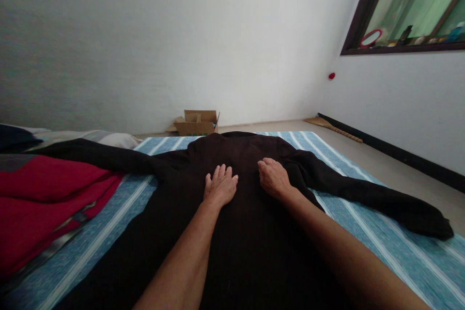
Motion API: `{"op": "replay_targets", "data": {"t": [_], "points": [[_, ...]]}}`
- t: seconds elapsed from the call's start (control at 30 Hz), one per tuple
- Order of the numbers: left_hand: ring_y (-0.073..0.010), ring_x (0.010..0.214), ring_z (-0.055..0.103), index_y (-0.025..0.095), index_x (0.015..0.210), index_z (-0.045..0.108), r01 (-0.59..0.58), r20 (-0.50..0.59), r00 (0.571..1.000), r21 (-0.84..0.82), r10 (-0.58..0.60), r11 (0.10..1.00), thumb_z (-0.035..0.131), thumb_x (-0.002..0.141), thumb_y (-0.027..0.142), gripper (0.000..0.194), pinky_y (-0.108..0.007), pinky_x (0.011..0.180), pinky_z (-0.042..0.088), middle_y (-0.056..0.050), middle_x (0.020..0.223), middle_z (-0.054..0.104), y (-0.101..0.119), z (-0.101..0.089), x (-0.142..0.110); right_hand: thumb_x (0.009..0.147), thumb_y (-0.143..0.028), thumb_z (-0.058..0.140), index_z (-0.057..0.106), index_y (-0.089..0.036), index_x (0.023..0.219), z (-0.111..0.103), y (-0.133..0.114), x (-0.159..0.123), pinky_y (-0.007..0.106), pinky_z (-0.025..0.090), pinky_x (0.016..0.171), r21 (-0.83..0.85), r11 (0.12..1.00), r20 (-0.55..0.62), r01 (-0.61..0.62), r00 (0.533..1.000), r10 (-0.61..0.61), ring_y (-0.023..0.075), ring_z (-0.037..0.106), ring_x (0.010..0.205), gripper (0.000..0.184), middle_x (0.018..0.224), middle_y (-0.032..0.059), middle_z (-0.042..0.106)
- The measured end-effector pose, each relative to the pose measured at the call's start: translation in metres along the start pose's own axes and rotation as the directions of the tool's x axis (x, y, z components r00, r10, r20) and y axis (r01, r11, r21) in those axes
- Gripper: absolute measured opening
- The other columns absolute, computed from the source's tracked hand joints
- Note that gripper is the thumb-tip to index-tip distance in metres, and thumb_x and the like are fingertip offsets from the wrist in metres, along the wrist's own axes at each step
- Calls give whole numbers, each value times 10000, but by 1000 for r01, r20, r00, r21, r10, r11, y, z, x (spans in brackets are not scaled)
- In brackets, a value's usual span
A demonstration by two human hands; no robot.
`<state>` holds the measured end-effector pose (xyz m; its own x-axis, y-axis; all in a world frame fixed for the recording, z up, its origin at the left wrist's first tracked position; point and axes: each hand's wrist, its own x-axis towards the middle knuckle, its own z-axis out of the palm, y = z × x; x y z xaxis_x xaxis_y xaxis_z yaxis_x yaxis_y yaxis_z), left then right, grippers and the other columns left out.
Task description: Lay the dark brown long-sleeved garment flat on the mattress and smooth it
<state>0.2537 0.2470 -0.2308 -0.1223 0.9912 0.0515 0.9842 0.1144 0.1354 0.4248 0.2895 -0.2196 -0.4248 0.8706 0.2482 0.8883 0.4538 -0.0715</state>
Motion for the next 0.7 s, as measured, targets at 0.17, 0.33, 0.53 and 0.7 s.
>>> {"op": "replay_targets", "data": {"t": [0.17, 0.33, 0.53, 0.7], "points": [[-247, 1400, 166, 171, 1402, 348, 8, 9, 1000, -26, -8, 1000, 208, 944, 391, 527, -510, 1101, 161, -104, 1509, 262, 0, 1, -1, 964, -350, 279, 469, -187, 1312, 15, -39, 7, 250, 322, 1008, 117, 988, 51, 98, 993, -104, 157, 435, 1237, 429, 1360, 69, 489], [-228, 1388, 209, 170, 1360, 401, 11, -7, 1000, -68, -12, 998, 235, 939, 344, 485, -505, 1107, 175, -89, 1493, 307, -1, 3, -3, 969, -379, 211, 354, -128, 1406, 40, -48, 1, 417, 230, 1080, 136, 990, 132, 46, 989, -65, 233, 286, 1352, 524, 1466, 123, 344], [-194, 1388, 219, 165, 1362, 398, 26, 72, 997, -135, -16, 991, 281, 915, 257, 471, -447, 1118, 200, -81, 1487, 319, -6, -10, -11, 960, -356, 238, 349, -114, 1406, 34, -53, -1, 432, 238, 1072, 120, 993, 172, -12, 985, -8, 249, 282, 1355, 519, 1467, 141, 335], [-221, 1397, 188, 120, 1363, 391, 20, 26, 999, -37, -19, 999, 323, 913, 312, 494, -417, 1118, 190, -122, 1498, 284, -39, -22, -28, 958, -391, 231, 267, -105, 1439, 23, -78, 4, 405, 229, 1075, 139, 990, 140, -13, 990, -6, 239, 231, 1375, 560, 1497, 150, 265]]}}
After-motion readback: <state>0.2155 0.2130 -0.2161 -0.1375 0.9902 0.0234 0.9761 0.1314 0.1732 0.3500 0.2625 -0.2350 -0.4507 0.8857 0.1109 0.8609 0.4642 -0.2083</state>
